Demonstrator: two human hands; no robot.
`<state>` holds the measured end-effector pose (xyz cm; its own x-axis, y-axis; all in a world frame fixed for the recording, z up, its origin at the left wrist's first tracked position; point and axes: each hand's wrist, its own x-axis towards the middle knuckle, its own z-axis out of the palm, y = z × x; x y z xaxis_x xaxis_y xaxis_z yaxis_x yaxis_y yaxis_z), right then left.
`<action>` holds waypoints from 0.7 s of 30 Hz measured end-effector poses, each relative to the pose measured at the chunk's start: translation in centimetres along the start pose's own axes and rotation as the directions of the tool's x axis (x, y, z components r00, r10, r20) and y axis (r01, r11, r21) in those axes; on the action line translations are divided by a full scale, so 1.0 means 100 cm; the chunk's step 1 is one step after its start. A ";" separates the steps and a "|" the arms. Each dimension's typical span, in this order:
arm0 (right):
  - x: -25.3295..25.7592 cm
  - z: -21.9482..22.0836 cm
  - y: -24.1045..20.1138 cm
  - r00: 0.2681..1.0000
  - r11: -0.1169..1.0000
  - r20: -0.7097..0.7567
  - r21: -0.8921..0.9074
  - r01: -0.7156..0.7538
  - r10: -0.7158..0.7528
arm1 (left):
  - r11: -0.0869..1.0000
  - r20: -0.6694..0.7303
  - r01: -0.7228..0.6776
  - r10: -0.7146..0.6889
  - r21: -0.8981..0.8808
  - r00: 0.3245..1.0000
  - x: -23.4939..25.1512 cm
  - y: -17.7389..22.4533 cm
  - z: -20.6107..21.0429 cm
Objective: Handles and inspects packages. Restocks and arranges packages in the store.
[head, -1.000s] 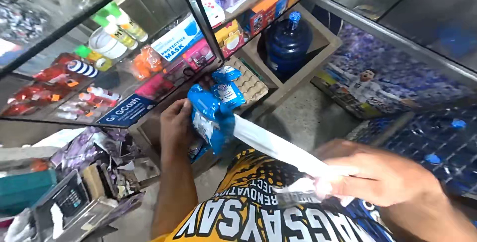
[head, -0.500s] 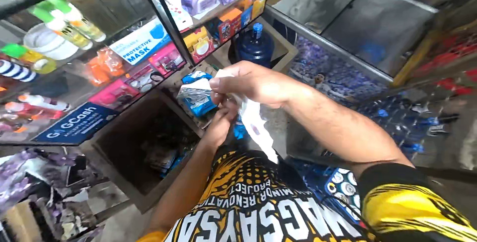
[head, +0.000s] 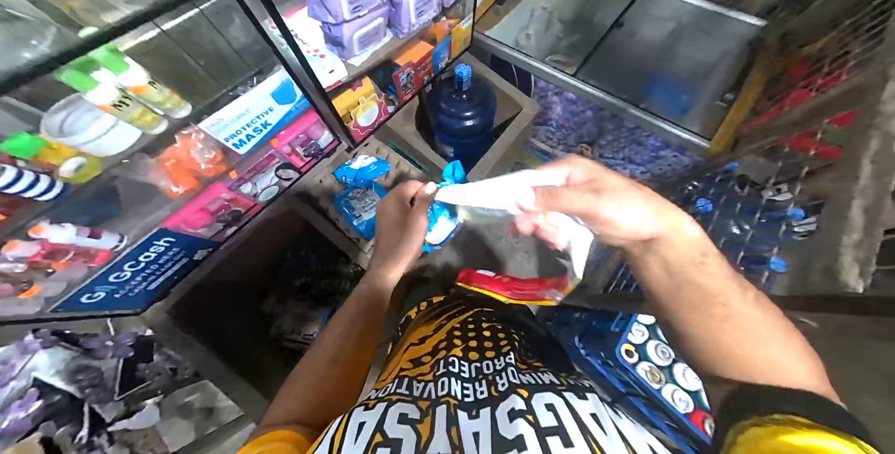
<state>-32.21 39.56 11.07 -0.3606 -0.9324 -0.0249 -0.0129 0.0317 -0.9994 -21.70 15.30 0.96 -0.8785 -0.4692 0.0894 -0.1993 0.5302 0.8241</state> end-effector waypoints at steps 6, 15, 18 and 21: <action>-0.038 0.009 0.050 0.972 0.973 -0.041 -0.013 -0.232 0.231 | 0.966 -0.193 -0.258 0.254 0.006 0.948 0.002 0.013 -0.047; -0.158 0.010 0.059 0.866 0.994 -0.491 0.093 -0.059 0.097 | 0.957 -0.353 -0.225 0.278 0.185 0.893 0.048 -0.048 -0.182; -0.160 0.024 0.066 0.786 0.997 -0.615 0.080 -0.017 0.063 | 0.944 -0.304 -0.245 0.305 0.219 0.902 0.059 -0.085 -0.200; -0.139 0.045 0.080 0.760 0.999 -0.650 0.033 -0.006 0.026 | 0.963 -0.210 -0.137 0.188 0.234 0.959 0.072 -0.125 -0.195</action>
<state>-23.09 51.12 3.30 -0.8802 -0.4736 -0.0295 0.0199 0.0252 -0.9995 -17.05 -8.49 2.25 -0.7890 -0.4992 0.3582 -0.1728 0.7398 0.6503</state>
